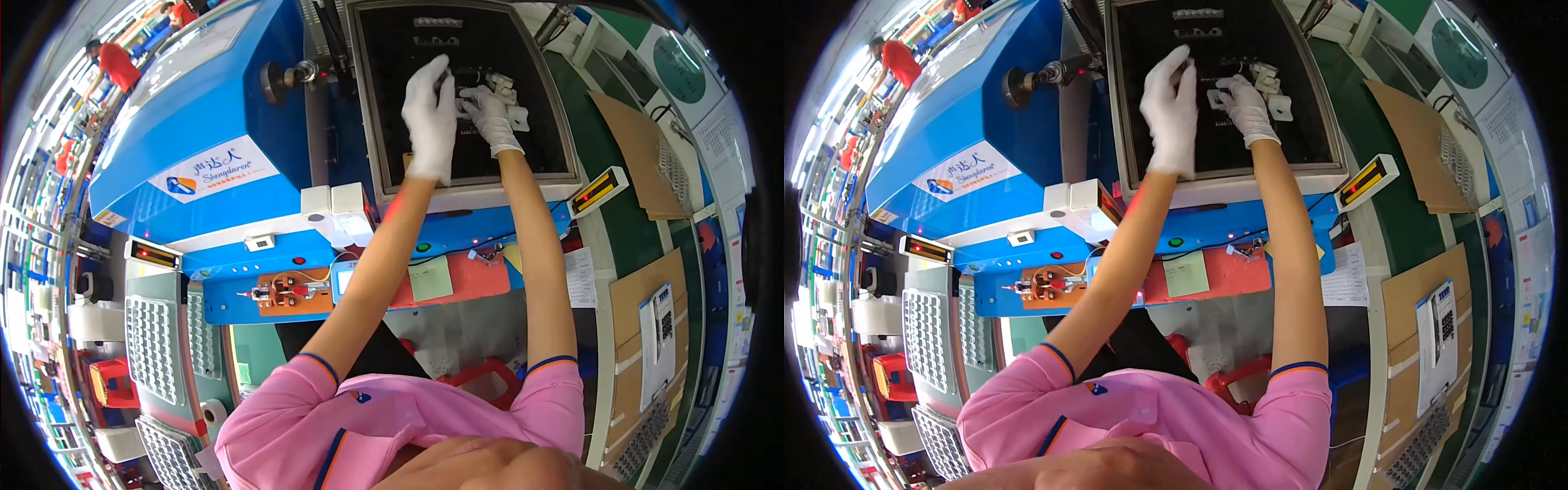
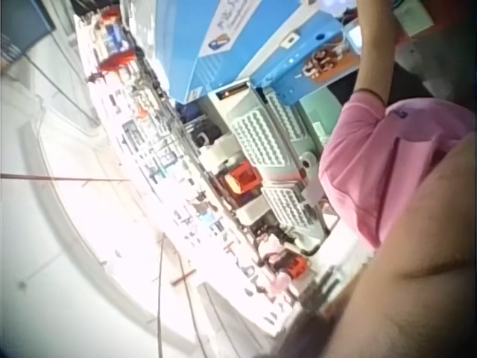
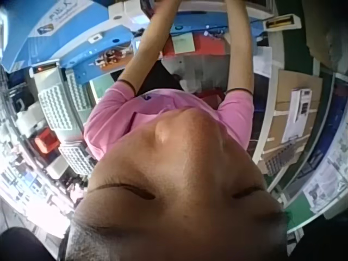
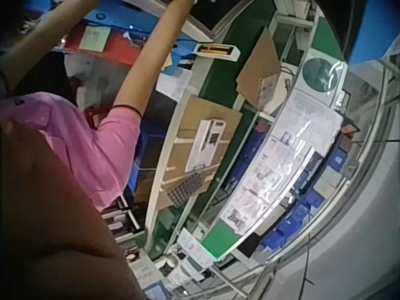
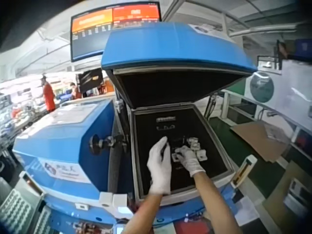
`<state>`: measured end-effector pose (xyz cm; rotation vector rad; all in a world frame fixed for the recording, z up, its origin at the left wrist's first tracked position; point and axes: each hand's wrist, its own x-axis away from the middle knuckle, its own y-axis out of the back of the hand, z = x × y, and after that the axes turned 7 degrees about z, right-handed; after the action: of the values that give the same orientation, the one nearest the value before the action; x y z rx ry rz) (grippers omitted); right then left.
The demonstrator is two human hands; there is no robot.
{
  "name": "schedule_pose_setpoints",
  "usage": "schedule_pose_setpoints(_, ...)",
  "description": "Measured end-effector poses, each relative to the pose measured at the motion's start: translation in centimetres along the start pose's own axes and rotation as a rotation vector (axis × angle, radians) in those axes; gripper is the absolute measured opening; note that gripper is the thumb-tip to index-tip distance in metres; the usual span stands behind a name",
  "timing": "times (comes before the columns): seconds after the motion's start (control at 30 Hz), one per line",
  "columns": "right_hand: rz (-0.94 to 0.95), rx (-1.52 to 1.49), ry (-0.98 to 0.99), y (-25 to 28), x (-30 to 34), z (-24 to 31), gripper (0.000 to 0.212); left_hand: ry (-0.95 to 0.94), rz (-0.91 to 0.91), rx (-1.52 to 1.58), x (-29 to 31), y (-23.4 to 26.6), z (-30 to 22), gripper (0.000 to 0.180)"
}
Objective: Assemble and test electronic components using industrial machinery and storage trays.
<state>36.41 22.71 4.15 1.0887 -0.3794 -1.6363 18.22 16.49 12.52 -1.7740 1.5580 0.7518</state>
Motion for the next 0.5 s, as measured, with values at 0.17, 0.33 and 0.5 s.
schedule_pose_setpoints(0.17,0.101,-0.056,-0.032,-0.2,-0.5,3.4,0.029,0.023,0.646,-0.25,7.2,11.6,-8.1,0.031)
schedule_pose_setpoints(0.33,0.098,0.288,-0.05,0.1,-0.2,3.5,0.038,-0.325,1.288,-0.491,13.7,18.2,-6.9,0.038)
schedule_pose_setpoints(0.5,-0.16,0.269,-0.12,3.8,2.3,6.0,0.055,-0.445,1.546,-0.865,14.3,19.2,-7.4,0.031)
